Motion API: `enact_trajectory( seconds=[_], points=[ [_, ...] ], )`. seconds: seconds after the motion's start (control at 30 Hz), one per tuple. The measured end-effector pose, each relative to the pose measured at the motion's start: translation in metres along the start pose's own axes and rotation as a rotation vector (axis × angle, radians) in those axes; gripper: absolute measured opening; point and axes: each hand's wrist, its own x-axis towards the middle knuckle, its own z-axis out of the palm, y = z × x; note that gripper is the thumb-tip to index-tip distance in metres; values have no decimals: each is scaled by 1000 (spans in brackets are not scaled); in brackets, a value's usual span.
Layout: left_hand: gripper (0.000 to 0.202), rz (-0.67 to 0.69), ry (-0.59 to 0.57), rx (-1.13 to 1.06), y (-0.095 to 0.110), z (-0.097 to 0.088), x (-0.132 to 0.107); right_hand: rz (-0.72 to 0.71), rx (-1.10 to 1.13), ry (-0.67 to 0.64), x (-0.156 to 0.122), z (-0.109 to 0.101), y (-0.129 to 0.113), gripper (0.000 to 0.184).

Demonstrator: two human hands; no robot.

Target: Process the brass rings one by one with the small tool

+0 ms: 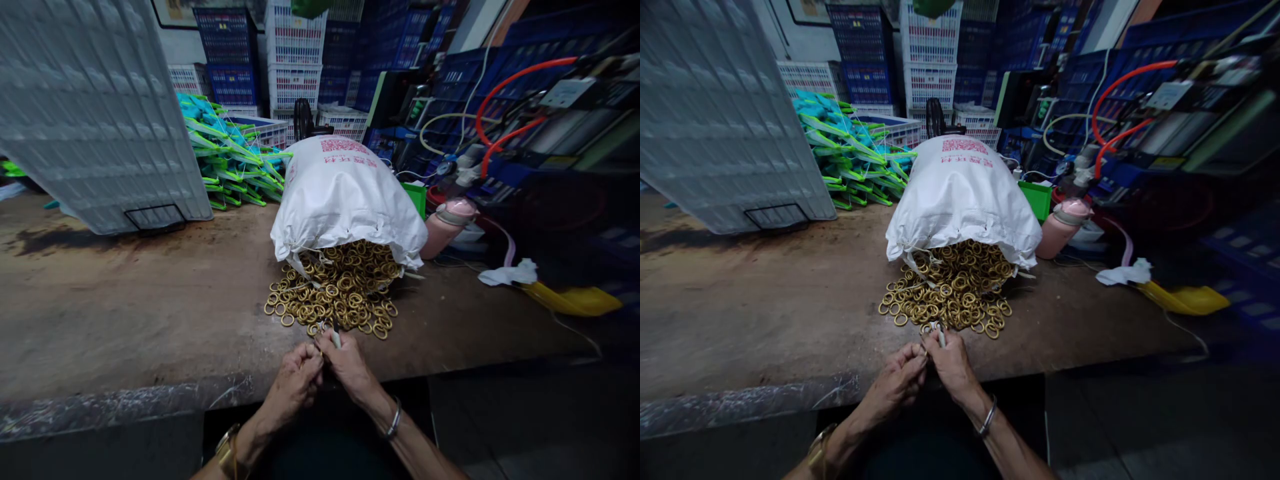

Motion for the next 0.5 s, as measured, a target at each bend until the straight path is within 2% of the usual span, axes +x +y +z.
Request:
enact_trajectory(
  seconds=[0.13, 0.27, 0.37, 0.43, 0.5],
  points=[
    [34, 7, -25, -43, 0, 0, -1, -68, -118, 14, 0, -4, -3, 30],
    [35, 51, 11, -17, 3, -2, -2, -240, -391, 54, -4, -14, -2, 23],
    [35, 91, 31, 29, 4, -4, -2, -370, -599, -91, -10, -20, 1, 17],
    [34, 123, 34, 51, 4, -5, -2, -393, -713, -174, -14, -21, 3, 24],
    [33, 153, 40, 62, 3, -5, -2, -392, -793, -201, -16, -20, 3, 29]
  ],
)
